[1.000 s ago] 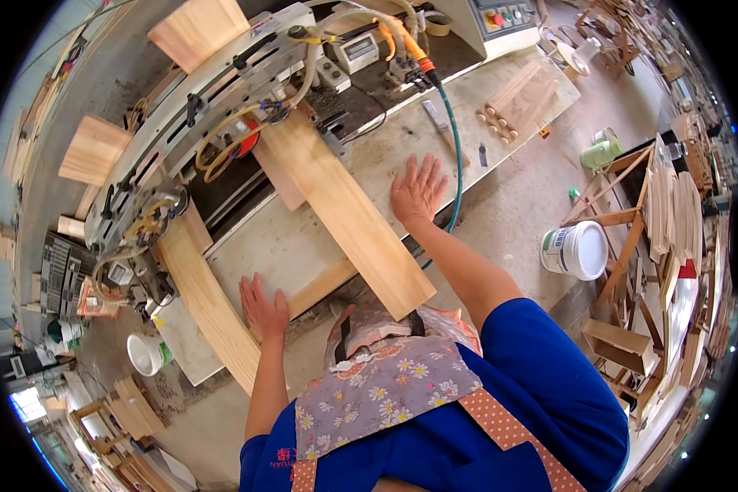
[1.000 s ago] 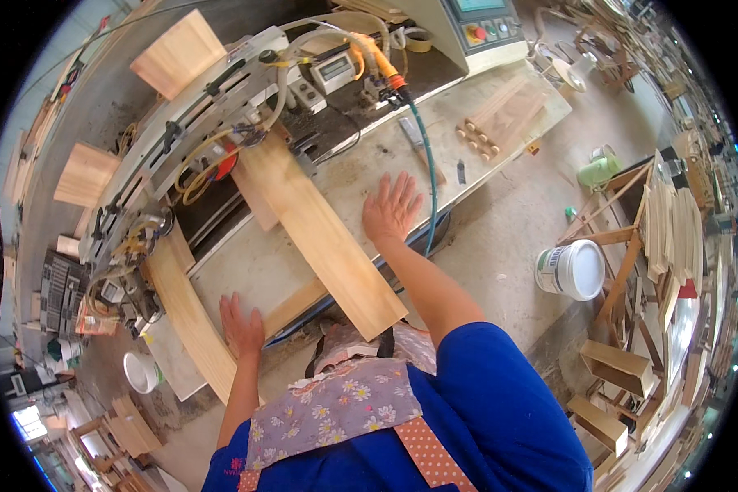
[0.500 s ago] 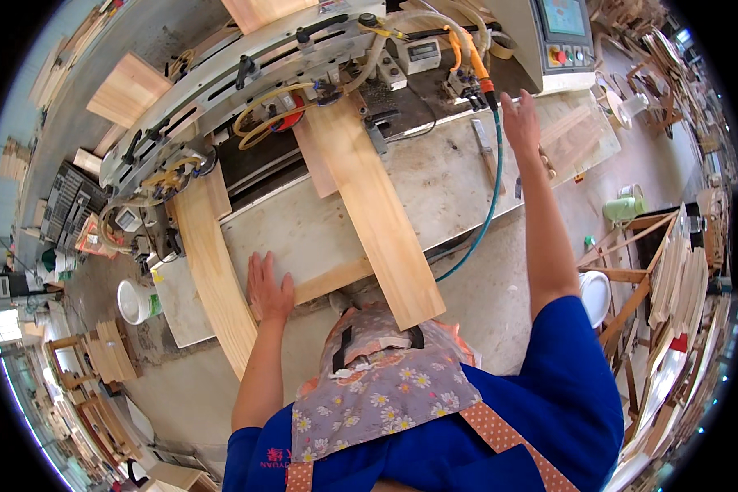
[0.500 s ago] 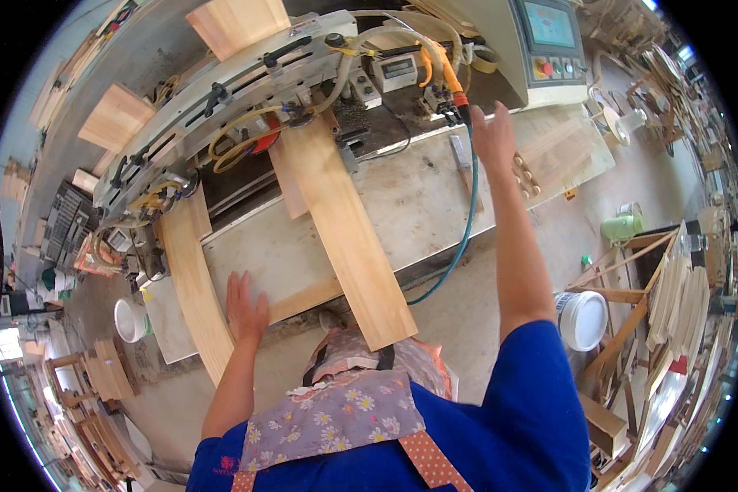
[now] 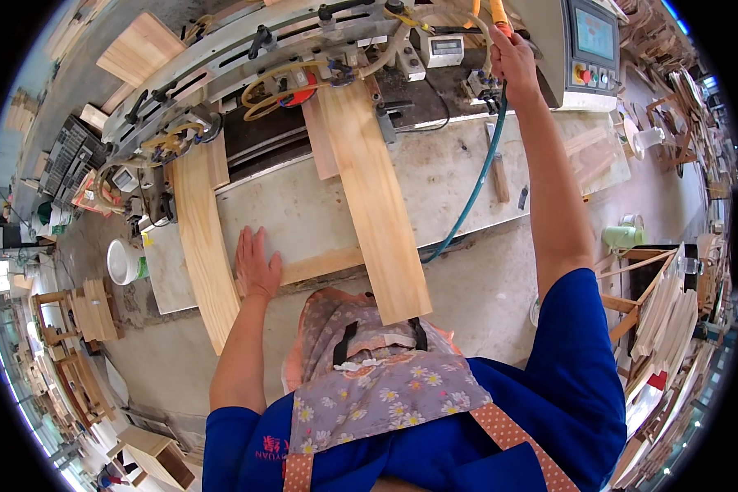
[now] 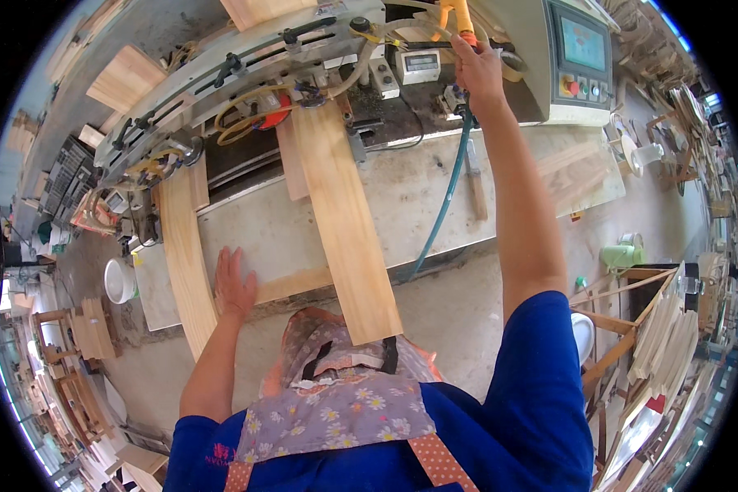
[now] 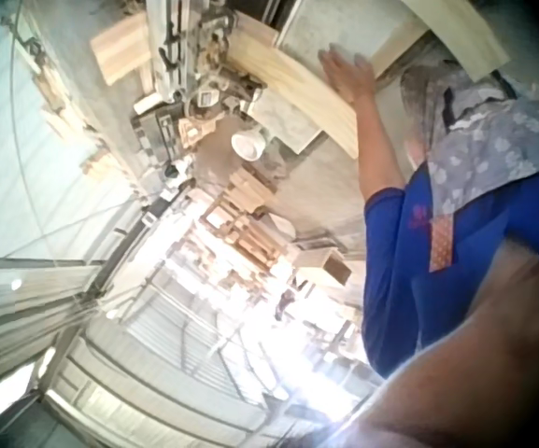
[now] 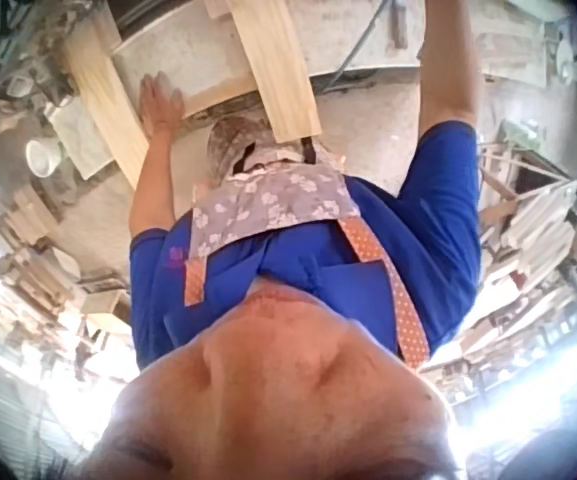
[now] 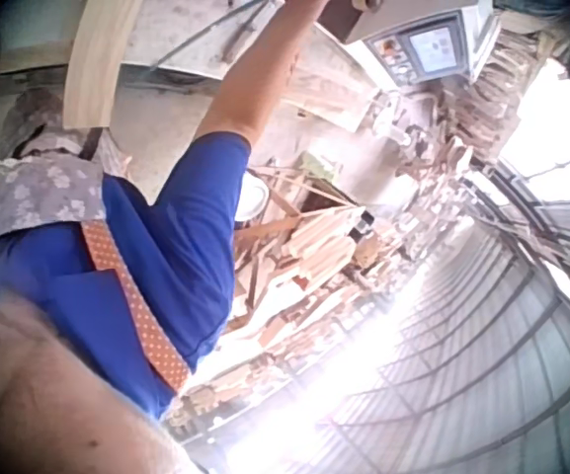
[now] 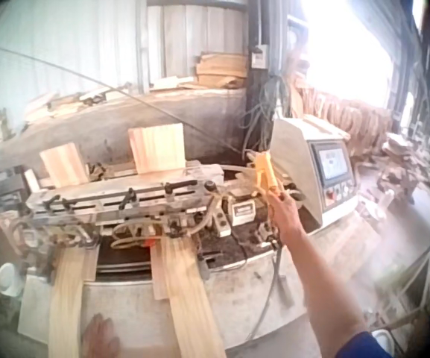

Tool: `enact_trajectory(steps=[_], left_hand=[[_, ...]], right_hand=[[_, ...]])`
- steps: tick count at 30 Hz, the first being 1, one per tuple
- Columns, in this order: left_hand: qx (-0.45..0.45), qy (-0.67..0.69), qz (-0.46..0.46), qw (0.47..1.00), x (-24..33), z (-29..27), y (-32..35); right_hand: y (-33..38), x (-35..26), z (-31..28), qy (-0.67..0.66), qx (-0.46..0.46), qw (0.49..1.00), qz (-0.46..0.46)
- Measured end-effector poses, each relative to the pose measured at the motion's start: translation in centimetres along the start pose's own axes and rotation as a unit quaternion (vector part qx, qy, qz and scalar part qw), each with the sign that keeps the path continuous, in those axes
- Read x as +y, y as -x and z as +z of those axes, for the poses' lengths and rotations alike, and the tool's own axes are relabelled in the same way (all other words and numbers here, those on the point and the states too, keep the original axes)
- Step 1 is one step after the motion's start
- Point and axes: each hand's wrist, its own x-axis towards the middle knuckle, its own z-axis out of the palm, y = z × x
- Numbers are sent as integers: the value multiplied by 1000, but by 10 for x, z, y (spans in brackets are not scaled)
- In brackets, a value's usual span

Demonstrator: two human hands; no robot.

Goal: The person operates a CNC woodworking machine in a workshop, feeding wooden planks into the machine for processing. They handle the wood by hand, positioning it on the machine bed and using a handheld air nozzle to clear sawdust from the work area.

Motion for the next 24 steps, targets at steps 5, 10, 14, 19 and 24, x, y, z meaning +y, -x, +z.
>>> enact_trajectory(steps=[5,10,14,19,24], left_hand=[[2,21,-1,1000,2,-6,-2],[12,-7,2,1000,-1,-1,-1],[9,-1,-1,1000,6,-7,-5],[8,-3,-14,1000,2,-3,2],[11,-8,-17,1000,-2,8,3]], right_hand=[[-11,9,-7,-126,-61,987,76],[-49,4,-19,-227,-127,958,121],[-80,-13,-29,-239,-155,959,-9],[7,-71,-1,-412,-282,867,-9],[61,12,-9,-491,-366,785,89]])
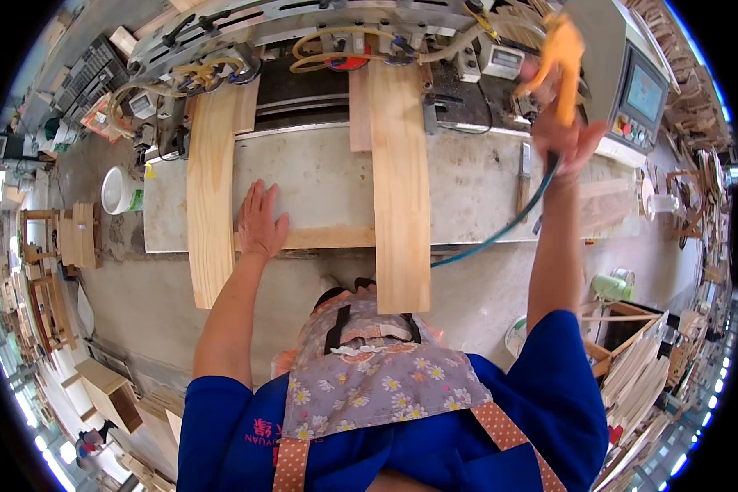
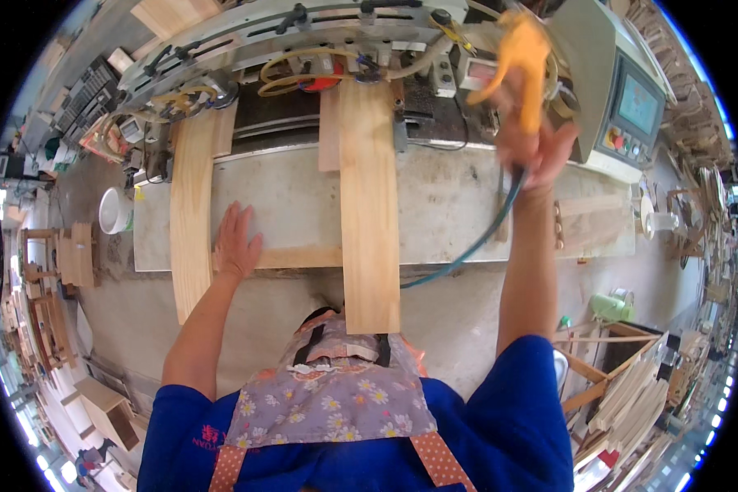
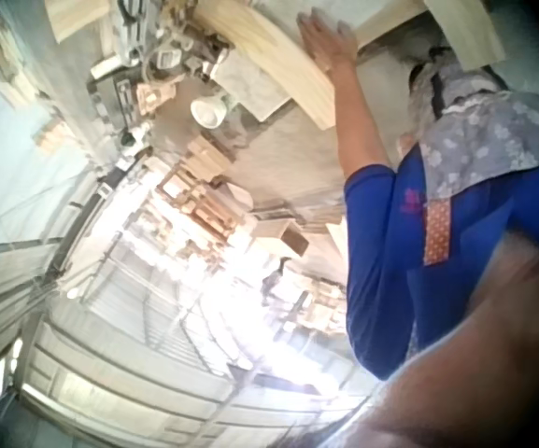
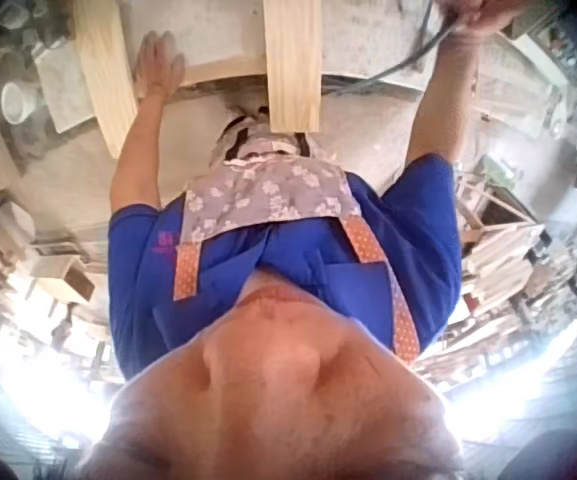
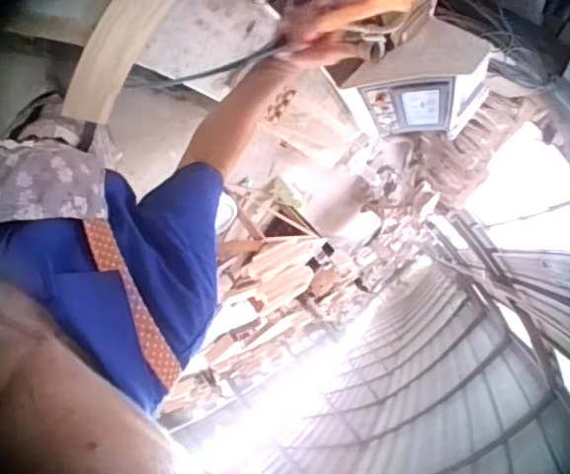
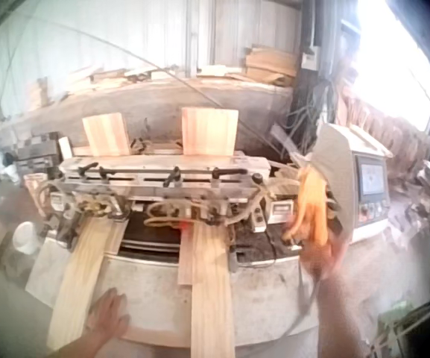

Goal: The person operates a CNC woodworking machine in a workshop, feeding wooden planks into the machine for processing. They handle the wood by hand, positioning it on the machine bed and using a handheld air nozzle to clear sawdust from the work area.

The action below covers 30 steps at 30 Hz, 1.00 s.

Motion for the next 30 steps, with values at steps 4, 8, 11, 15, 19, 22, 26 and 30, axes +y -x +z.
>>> enact_trajectory(steps=[4,8,11,15,19,22,26,30], left_hand=[[-12,12,-18,1000,6,-9,-8],[-12,11,-23,1000,7,-11,-5],[-20,7,-29,999,9,-10,-7],[-26,-10,-34,999,9,-9,-7],[-22,9,-14,1000,7,-4,-4],[-5,1,-1,1000,0,1,-3],[-6,-41,-43,998,18,-22,-7],[-47,-46,-59,996,10,-9,-7]], right_hand=[[73,66,6,-82,-21,969,234],[119,100,68,250,144,848,444],[169,100,53,520,359,662,402],[208,49,44,481,466,700,249],[206,53,83,502,385,694,343],[210,70,121,501,162,681,509],[225,66,116,473,271,686,481],[239,68,115,465,166,664,562]])
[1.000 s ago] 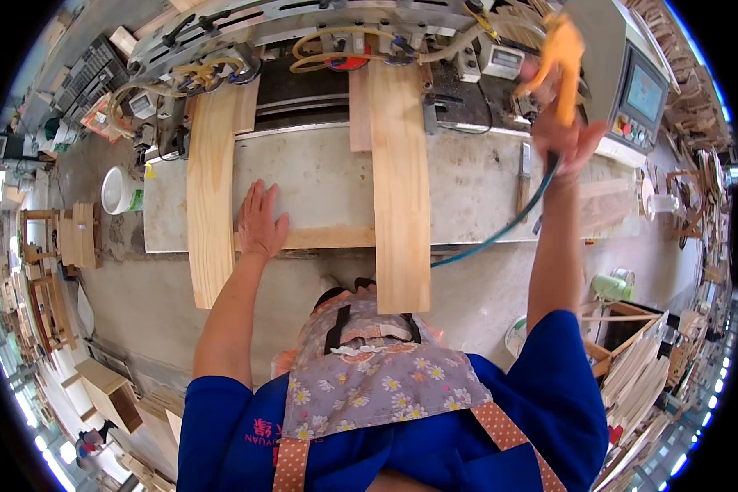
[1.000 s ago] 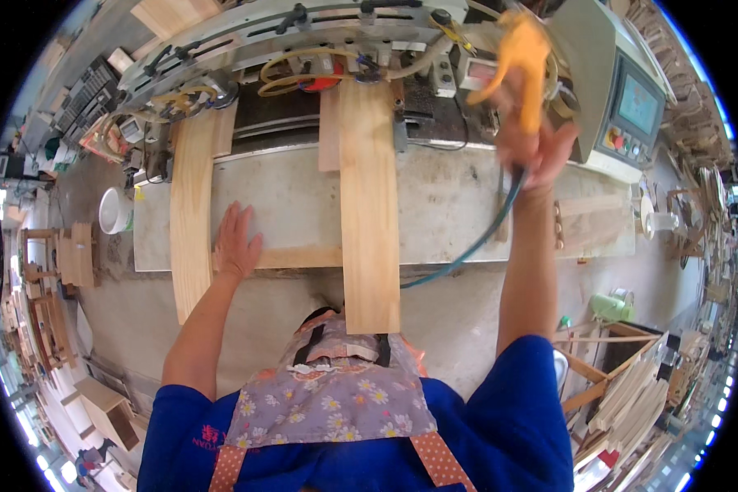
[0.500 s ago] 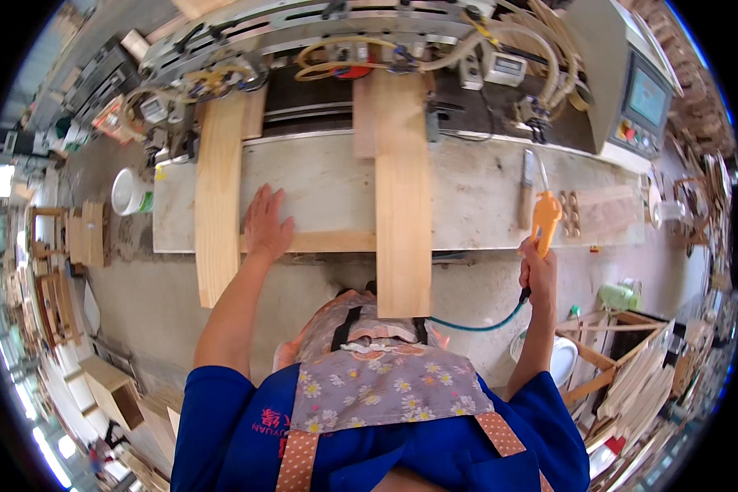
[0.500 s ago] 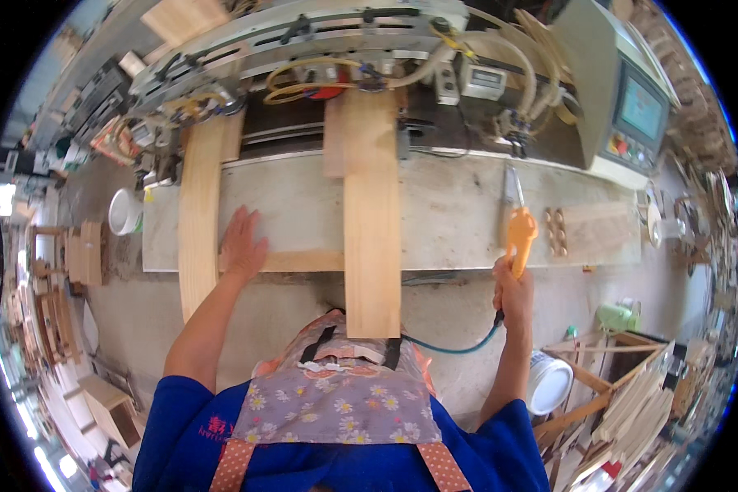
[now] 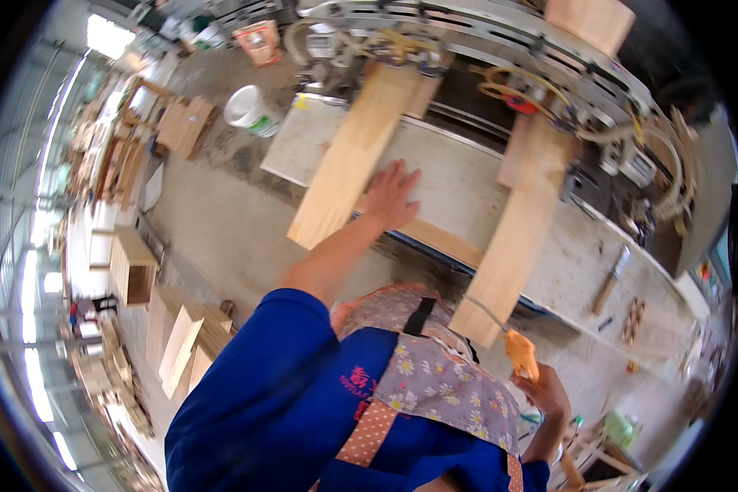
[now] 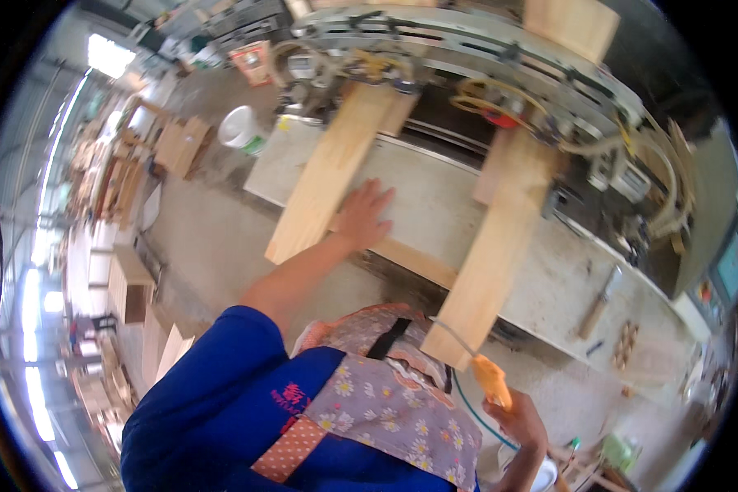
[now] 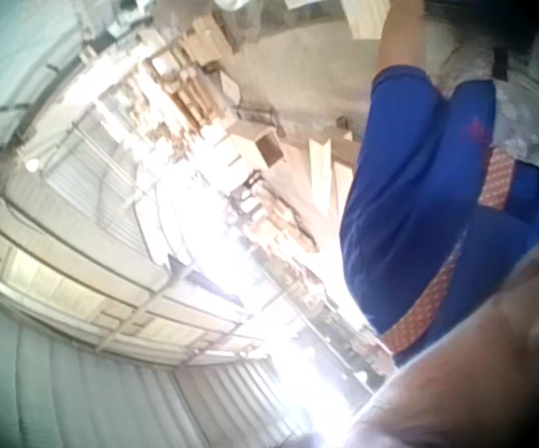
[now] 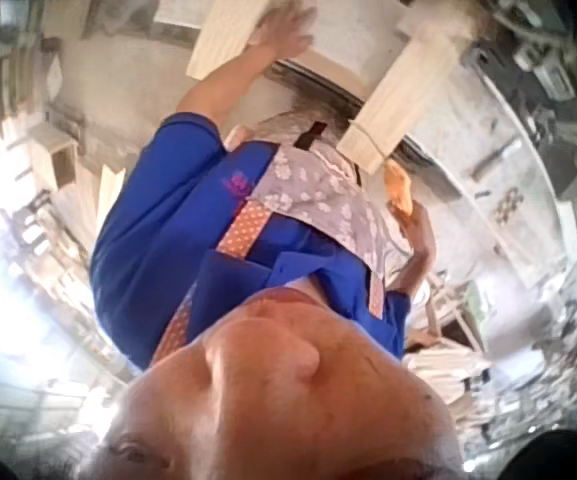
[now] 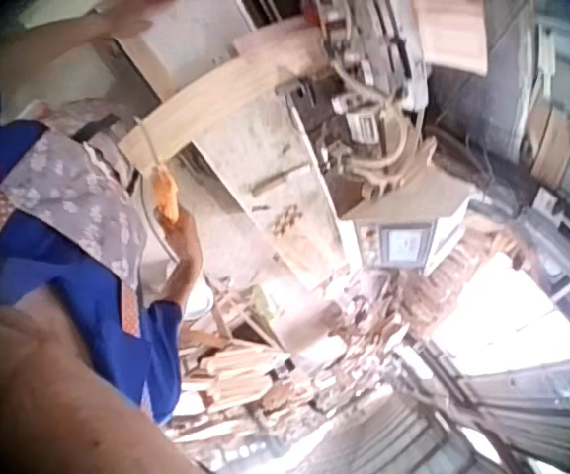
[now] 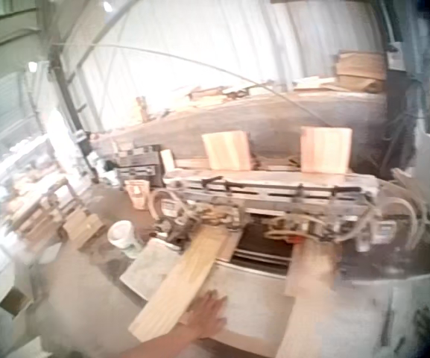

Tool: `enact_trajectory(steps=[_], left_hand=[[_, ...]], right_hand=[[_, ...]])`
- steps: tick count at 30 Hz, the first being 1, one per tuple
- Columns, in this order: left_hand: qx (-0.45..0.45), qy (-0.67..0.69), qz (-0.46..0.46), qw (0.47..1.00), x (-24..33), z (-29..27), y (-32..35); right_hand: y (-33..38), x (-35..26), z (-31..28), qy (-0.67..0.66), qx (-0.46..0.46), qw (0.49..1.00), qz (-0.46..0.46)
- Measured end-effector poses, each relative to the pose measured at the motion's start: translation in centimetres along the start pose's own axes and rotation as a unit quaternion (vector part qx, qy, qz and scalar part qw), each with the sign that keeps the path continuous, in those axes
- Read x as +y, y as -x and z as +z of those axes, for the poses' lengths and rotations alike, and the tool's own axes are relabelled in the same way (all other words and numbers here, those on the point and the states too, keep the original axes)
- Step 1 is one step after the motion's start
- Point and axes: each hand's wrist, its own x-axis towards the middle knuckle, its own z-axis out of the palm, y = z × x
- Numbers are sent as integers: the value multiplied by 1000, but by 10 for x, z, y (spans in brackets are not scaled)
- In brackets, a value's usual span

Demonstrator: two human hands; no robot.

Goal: The person operates a CNC woodworking machine in a workshop, feeding wooden planks into the machine for processing. They handle the wood by hand, positioning it on the machine bed and using a handheld air nozzle to clear sawdust from the work area.

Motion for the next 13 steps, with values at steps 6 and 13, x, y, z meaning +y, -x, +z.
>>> enact_trajectory(steps=[6,13], left_hand=[[-35,21,-47,998,4,-14,17],[-37,79,-31,996,5,-9,6]], right_hand=[[-46,60,-118,-130,226,958,-116],[-68,28,-316,-124,305,914,-238]])
